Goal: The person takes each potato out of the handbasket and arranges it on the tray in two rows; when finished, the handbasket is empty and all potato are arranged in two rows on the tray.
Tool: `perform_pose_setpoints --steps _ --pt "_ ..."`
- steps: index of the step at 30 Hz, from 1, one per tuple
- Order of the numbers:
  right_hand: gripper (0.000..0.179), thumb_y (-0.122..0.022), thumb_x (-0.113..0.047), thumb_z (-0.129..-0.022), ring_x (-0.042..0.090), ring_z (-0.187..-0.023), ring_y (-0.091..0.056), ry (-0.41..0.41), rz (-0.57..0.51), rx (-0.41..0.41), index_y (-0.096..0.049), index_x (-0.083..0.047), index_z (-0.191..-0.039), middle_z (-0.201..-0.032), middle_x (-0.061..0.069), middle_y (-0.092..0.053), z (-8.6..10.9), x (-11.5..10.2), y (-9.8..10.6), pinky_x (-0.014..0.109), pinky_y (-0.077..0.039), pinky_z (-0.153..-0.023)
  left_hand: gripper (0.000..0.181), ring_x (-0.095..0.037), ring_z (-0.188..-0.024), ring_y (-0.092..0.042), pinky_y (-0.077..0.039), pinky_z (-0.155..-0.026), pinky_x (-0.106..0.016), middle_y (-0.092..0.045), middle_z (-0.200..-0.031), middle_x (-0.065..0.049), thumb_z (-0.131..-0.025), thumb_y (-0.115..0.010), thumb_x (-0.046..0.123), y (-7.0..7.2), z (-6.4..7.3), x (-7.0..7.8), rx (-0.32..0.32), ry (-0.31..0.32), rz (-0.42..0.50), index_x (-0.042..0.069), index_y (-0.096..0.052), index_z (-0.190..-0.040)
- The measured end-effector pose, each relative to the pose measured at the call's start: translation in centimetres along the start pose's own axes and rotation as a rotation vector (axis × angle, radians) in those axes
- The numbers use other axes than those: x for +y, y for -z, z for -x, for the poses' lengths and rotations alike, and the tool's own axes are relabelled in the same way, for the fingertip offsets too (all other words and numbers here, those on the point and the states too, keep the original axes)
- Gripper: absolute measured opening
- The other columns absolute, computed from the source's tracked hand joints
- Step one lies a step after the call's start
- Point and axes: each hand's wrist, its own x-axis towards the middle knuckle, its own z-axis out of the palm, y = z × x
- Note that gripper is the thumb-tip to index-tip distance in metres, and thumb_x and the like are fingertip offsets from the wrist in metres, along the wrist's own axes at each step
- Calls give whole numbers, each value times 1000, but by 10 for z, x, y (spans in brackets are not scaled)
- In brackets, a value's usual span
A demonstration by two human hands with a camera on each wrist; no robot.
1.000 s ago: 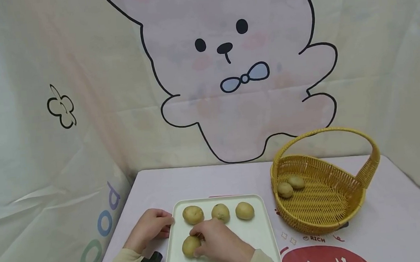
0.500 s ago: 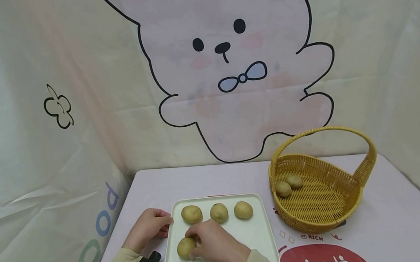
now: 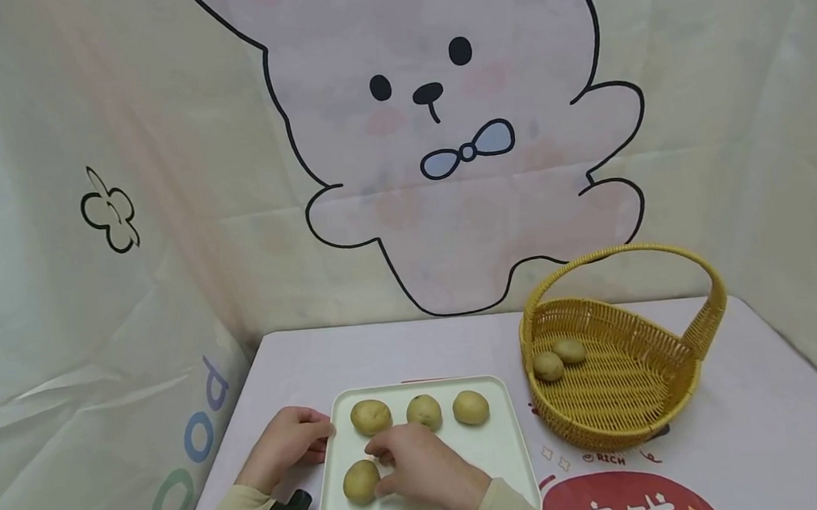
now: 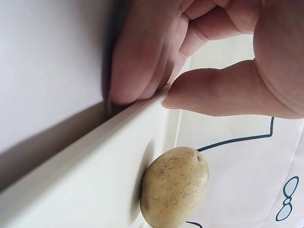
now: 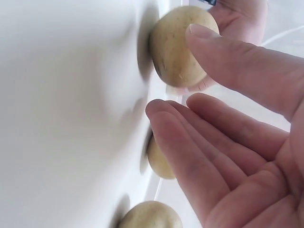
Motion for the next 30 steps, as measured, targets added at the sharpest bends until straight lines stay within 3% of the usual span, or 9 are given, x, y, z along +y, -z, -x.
perform_pose_setpoints --steps 11,16,19,23,30 --pt "43 -96 -16 -75 -1 -88 -66 -17 -27 -2 -81 -12 -115 -98 -8 -78 5 2 10 17 -54 -79 19 -19 -75 -70 -64 -66 -32 -73 -89 -11 -93 -74 13 -2 0 5 -29 -24 7 -3 -75 -104" --pt "44 -95 -20 -79 2 -96 -71 -52 -134 -20 -80 -12 -121 -110 -5 -81 17 7 25 20 -58 -85 20 -19 -75 -70 -64 -67 -32 -73 -89 -11 -93 -74 13 0 2 2 -12 -9 -2 -4 -74 -105" --pt "45 -93 -21 -82 12 -103 -76 -70 -168 -12 -79 -11 -124 -118 1 -81 31 16 45 24 -60 -89 22 -19 -76 -69 -64 -68 -32 -72 -90 -11 -93 -74 14 0 1 0 -15 -9 -8 -4 -74 -106" --pt "44 -92 -24 -85 20 -107 -77 -80 -132 24 -79 -10 -125 -121 5 -80 57 34 82 31 -63 -91 24 -19 -77 -70 -64 -68 -32 -73 -91 -11 -94 -74 14 0 -3 -1 -17 -15 -13 -4 -74 -108" --pt "34 -90 -24 -88 17 -102 -76 -103 -11 150 -79 -14 -119 -115 0 -80 102 71 148 32 -64 -88 24 -19 -76 -70 -64 -68 -32 -73 -90 -12 -94 -73 14 0 -3 -1 -19 -25 -16 -5 -73 -109"
